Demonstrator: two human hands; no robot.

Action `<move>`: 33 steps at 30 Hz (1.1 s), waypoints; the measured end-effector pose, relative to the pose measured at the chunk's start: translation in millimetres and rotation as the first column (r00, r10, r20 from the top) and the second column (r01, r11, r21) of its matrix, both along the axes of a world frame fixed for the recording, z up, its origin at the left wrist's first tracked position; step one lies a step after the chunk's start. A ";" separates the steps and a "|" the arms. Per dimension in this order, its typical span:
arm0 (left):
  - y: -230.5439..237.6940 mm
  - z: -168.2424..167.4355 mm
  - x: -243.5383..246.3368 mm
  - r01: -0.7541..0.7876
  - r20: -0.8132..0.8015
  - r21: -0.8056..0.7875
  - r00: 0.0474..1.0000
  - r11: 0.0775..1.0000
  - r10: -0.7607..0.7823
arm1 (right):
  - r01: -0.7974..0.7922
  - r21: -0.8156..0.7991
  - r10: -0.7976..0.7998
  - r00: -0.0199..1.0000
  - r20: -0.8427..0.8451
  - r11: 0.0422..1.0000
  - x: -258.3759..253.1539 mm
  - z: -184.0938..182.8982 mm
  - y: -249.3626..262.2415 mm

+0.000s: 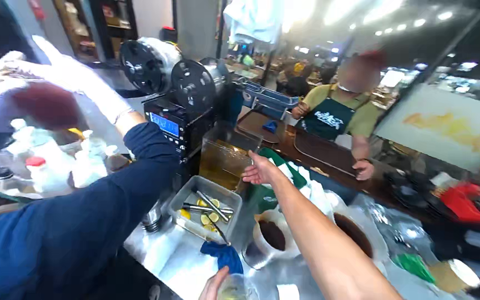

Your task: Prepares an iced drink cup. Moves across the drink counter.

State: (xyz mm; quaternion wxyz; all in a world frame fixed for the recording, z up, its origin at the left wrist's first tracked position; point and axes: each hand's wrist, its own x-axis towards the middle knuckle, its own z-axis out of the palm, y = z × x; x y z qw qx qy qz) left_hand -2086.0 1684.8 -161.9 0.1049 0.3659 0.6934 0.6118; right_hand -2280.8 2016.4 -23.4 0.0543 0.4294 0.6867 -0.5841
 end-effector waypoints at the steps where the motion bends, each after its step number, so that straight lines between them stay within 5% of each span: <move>1: 16.3 4.3 -8.9 -0.039 0.010 0.009 0.999 0.999 0.039 | -0.026 -0.034 0.027 0.999 0.034 0.999 -10.0 -0.3 8.7; 9: 112.7 18.3 -49.4 -0.351 -0.004 0.068 0.936 0.934 0.352 | -0.152 -0.153 0.176 0.972 0.157 0.976 -11.4 3.2 64.6; 12: 140.6 28.2 -56.9 -0.437 0.002 0.085 0.899 0.895 0.439 | -0.302 0.130 0.289 0.951 0.110 0.944 -22.6 16.2 67.5; 15: 167.5 24.9 -66.9 -0.516 0.019 0.143 0.855 0.844 0.519 | -0.491 0.494 0.545 0.838 0.041 0.717 -23.9 43.9 67.5; 18: 190.6 21.6 -82.2 -0.569 0.077 0.191 0.821 0.800 0.566 | -0.594 0.689 0.808 0.589 0.019 0.416 -24.1 76.8 67.8; 20: 201.9 20.4 -93.9 -0.587 0.095 0.203 0.809 0.784 0.580 | -0.563 0.811 0.921 0.381 0.087 0.156 -19.4 92.2 68.5; 22: 205.9 22.1 -103.6 -0.592 0.080 0.182 0.805 0.785 0.588 | -0.497 0.868 0.960 0.250 0.128 0.014 -7.7 103.8 69.9; 24: 207.4 23.7 -114.5 -0.600 0.056 0.154 0.798 0.785 0.600 | -0.456 0.889 0.975 0.211 0.070 0.035 10.4 113.4 73.2; 28: 211.2 26.0 -138.9 -0.637 0.064 0.146 0.770 0.757 0.635 | -0.378 0.861 0.914 0.347 -0.209 0.340 26.2 116.7 79.2; 33: 223.4 28.9 -164.5 -0.665 0.038 0.132 0.745 0.735 0.666 | -0.239 0.845 0.831 0.435 -0.347 0.478 25.2 118.4 82.4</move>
